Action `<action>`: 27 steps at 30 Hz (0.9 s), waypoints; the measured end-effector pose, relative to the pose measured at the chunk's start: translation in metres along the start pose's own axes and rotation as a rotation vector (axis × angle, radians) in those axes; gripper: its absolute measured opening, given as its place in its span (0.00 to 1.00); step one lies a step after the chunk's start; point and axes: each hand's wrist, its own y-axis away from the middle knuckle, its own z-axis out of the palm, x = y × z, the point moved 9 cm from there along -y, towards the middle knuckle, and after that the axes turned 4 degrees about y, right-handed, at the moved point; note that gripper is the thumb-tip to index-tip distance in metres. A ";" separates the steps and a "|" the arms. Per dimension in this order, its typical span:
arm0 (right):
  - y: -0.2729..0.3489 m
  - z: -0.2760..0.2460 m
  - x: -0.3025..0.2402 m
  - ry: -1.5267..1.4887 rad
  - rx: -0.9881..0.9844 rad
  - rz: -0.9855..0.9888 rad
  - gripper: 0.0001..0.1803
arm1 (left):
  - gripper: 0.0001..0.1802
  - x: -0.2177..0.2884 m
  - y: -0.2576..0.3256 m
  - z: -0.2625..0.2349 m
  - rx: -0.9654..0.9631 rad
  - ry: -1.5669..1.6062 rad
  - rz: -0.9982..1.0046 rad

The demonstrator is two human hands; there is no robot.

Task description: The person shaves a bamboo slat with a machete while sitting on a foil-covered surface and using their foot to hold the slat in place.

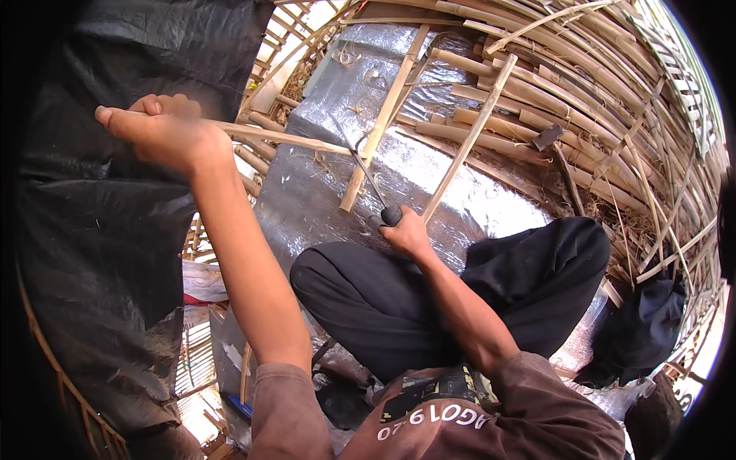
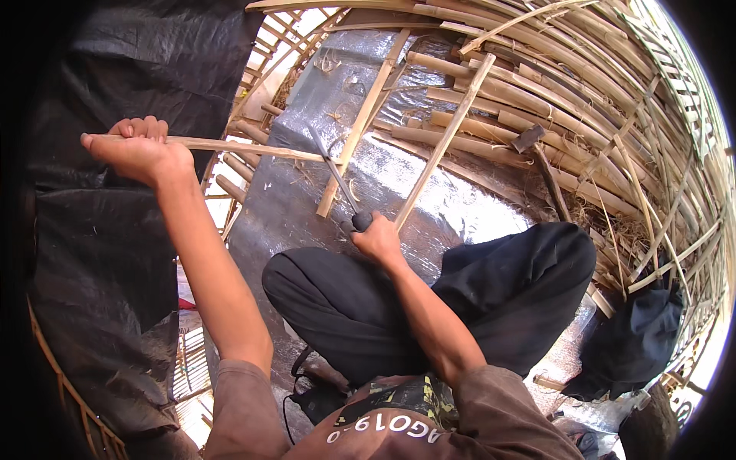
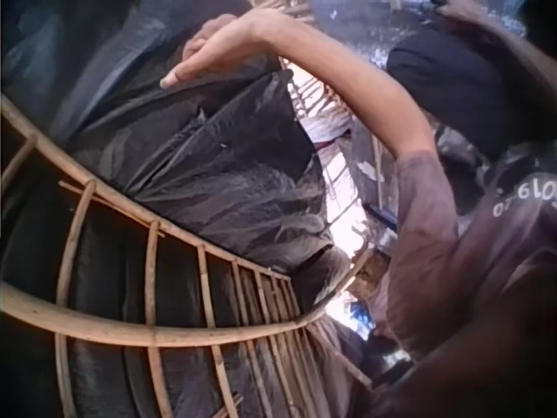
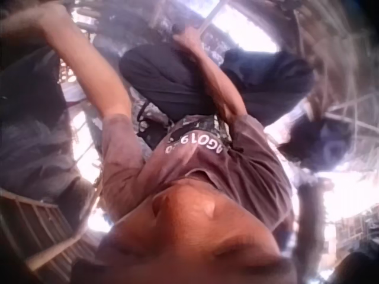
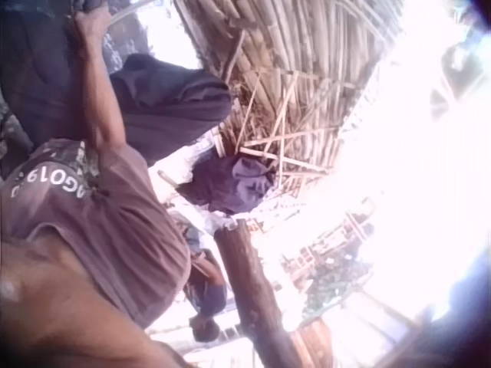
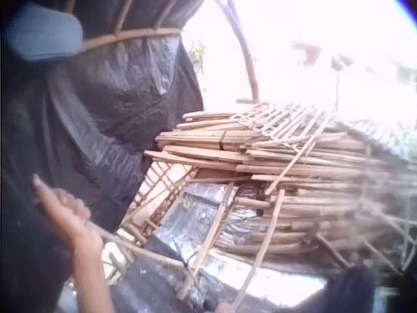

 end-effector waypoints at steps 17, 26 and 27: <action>0.060 -0.041 -0.113 -0.179 -0.091 -0.310 0.24 | 0.37 0.000 0.006 0.018 0.034 -0.218 0.049; 0.006 0.004 0.010 0.012 -0.005 0.075 0.27 | 0.37 -0.027 -0.039 0.015 0.052 -0.289 0.144; 0.004 -0.002 -0.001 -0.015 -0.028 0.062 0.26 | 0.37 -0.028 -0.049 0.016 0.040 -0.287 0.155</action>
